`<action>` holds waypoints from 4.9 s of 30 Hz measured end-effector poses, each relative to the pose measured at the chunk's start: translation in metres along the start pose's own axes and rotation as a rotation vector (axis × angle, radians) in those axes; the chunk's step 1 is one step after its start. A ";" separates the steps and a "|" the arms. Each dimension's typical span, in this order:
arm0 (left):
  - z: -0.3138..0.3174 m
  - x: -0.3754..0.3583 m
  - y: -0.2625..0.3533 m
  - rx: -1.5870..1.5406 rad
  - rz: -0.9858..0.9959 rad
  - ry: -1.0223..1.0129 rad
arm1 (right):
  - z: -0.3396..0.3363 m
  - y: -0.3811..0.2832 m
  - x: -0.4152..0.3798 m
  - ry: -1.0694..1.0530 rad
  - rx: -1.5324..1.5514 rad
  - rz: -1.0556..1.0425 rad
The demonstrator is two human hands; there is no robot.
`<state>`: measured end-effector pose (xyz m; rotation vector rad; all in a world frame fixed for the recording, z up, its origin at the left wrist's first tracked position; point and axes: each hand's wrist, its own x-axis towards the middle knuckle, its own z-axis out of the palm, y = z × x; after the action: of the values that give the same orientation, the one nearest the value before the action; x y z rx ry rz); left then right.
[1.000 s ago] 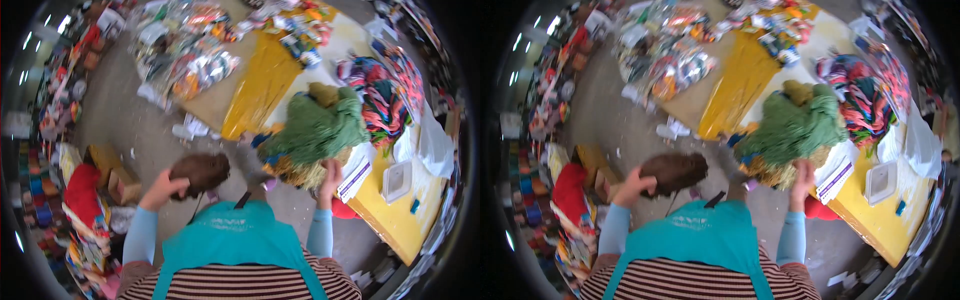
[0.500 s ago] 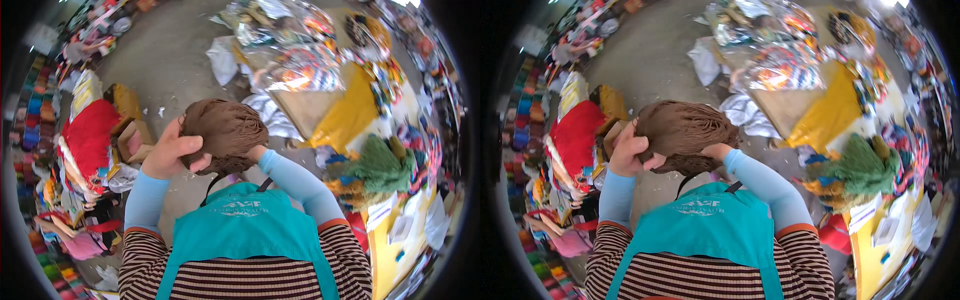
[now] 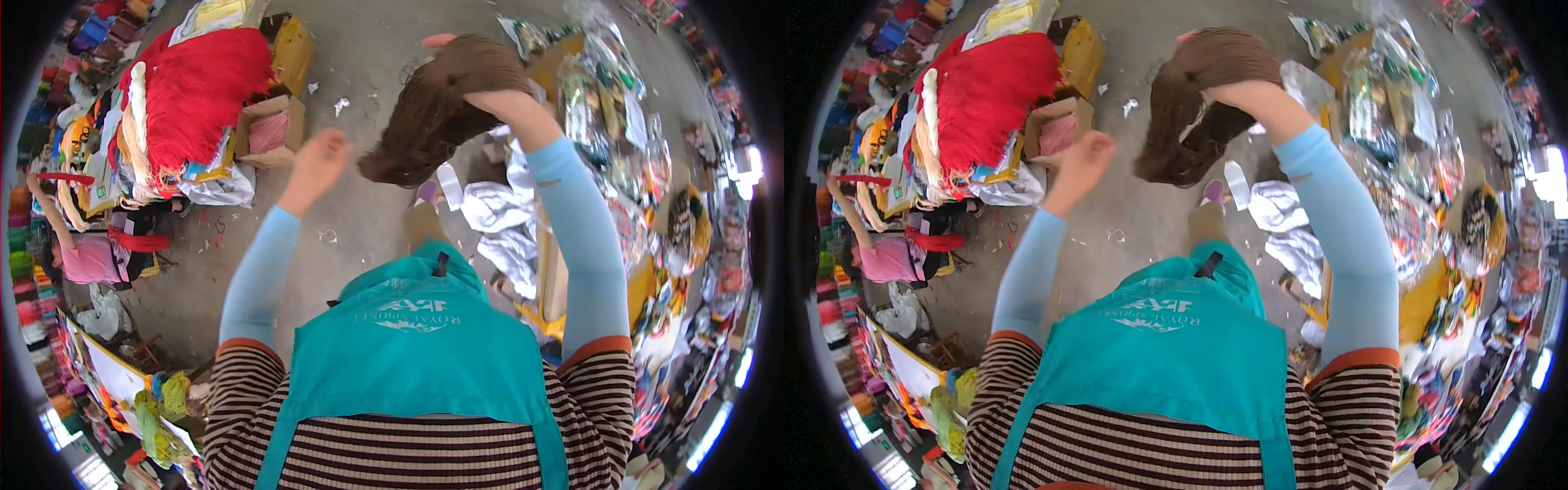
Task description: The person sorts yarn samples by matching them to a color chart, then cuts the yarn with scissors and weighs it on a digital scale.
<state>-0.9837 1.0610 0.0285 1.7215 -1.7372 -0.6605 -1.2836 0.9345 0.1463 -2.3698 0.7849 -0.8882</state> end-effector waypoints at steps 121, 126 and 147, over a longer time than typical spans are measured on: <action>-1.051 1.296 -1.089 -0.099 -0.812 2.174 | 1.093 0.412 2.291 -0.532 0.134 -1.091; -1.135 1.333 -1.154 0.781 -0.847 1.675 | 1.156 0.336 2.203 -0.705 0.267 -1.384; -1.166 1.241 -1.266 0.646 -1.349 2.068 | 1.451 0.035 2.267 -0.919 0.859 -1.827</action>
<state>0.7595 -0.1481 0.0237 2.0708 0.8183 1.1543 1.1398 -0.2379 0.1143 -1.7050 -1.9196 -0.2750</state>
